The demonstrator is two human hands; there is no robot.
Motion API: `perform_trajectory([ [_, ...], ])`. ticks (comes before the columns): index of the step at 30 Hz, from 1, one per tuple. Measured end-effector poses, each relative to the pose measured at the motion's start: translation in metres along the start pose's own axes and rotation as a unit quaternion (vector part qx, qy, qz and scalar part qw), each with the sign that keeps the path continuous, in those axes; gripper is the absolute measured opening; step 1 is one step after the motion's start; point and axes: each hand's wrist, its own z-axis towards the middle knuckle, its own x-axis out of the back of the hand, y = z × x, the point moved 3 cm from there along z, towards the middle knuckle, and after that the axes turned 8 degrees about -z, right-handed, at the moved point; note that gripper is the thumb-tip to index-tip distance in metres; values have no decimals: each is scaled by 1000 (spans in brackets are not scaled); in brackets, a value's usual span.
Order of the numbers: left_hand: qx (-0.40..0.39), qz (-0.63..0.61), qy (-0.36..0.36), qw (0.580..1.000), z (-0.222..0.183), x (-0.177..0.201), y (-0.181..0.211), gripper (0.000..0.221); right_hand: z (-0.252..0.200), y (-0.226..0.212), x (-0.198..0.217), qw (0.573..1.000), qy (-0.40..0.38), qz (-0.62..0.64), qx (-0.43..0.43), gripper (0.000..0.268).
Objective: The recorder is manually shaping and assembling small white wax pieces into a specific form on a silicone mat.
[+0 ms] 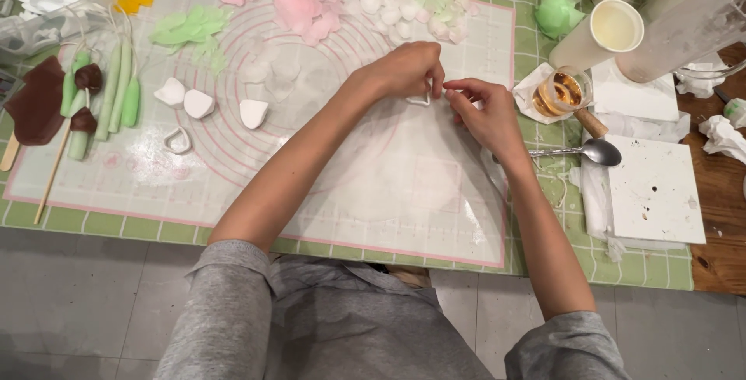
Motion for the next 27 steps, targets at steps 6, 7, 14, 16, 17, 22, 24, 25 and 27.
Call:
perform_trajectory([
  [6, 27, 72, 119, 990, -33, 10, 20, 25, -5, -12, 8, 994, -3, -99, 49, 24],
  [7, 28, 72, 118, 990, -37, 10, 27, 25, -4, -14, 9, 994, -3, -99, 49, 24],
  [14, 91, 102, 89, 987, -48, 6, 27, 48, 2, -36, 5, 971, -63, -219, 73, 49],
  [16, 95, 102, 86, 987, -46, 6, 25, 46, 6, -35, 3, 964, -62, -246, 74, 50],
  [17, 99, 107, 83, 986, -45, 5, 24, 47, 8, -34, 1, 962, -58, -254, 82, 50],
  [22, 91, 89, 100, 987, -52, 9, 18, 51, 14, -33, -4, 962, -50, -255, 83, 53],
  [24, 69, 60, 138, 986, -59, 13, 10, 45, 13, -36, -5, 961, -59, -251, 97, 50],
  [25, 70, 59, 137, 986, -60, 14, 9, 45, 13, -38, -5, 962, -59, -250, 96, 50],
  [27, 81, 76, 152, 982, -65, 18, 6, 26, 13, -44, -4, 958, -63, -262, 95, 50],
])
